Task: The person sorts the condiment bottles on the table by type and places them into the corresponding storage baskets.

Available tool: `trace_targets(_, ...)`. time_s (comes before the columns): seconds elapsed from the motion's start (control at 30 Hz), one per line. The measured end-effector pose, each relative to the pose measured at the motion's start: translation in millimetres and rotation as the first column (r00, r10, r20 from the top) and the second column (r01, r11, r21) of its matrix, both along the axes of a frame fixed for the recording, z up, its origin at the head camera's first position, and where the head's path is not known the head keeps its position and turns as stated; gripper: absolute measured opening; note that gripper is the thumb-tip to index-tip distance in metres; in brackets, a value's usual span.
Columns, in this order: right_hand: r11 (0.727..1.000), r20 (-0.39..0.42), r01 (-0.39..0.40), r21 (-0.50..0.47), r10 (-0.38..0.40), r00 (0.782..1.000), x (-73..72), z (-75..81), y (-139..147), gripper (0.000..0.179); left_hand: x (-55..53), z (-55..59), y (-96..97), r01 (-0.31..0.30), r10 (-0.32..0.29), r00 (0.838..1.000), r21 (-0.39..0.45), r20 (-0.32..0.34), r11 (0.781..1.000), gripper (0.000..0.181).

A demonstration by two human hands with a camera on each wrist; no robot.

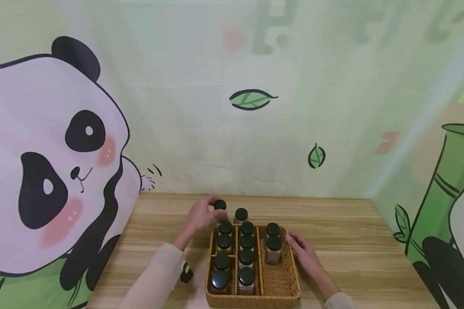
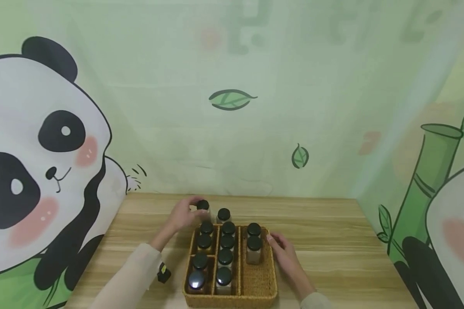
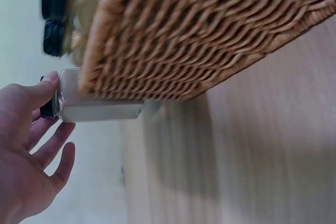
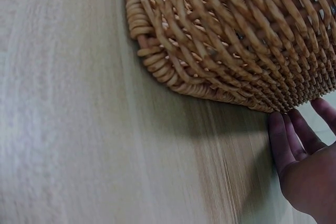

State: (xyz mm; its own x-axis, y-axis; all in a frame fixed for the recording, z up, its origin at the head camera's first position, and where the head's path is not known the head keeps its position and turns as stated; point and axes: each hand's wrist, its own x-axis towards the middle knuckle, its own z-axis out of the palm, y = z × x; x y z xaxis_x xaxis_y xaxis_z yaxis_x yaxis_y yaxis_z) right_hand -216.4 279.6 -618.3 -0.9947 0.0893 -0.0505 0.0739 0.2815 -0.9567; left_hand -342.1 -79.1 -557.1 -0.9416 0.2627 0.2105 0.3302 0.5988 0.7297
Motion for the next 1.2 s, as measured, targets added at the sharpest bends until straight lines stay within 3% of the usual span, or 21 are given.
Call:
trace_targets(0.23,1.0,-0.019,0.018,0.024,-0.018,1.0,-2.0,-7.3,2,0.055,-2.0,25.2,-9.5,-0.041,0.043,0.999,0.053,-0.026,0.998,0.049)
trace_targets(0.47,1.0,-0.008,0.023,0.012,-0.023,1.0,-0.9,-6.2,1,0.055,9.3,62.8,1.0,-0.019,0.023,0.998,0.066,-0.056,0.998,0.049)
trace_targets(0.6,1.0,-0.001,0.022,0.004,-0.022,1.0,0.5,-4.5,1,0.057,20.9,80.9,12.0,0.031,-0.028,0.998,0.046,-0.063,0.998,0.051)
trace_targets(0.83,1.0,-0.008,0.008,0.01,-0.008,1.0,-0.3,-3.9,0,0.057,43.8,103.1,31.0,0.129,-0.126,0.991,0.082,-0.04,0.988,0.049)
trace_targets(1.03,1.0,-0.017,0.014,0.016,-0.014,1.0,0.5,-4.5,0,0.056,66.9,118.9,49.1,0.267,-0.266,0.963,0.055,-0.037,0.962,0.047)
trace_targets(1.2,1.0,-0.015,0.007,0.013,-0.007,1.0,-0.3,-5.1,1,0.057,90.3,122.6,63.8,0.337,-0.336,0.942,0.059,-0.019,0.94,0.048)
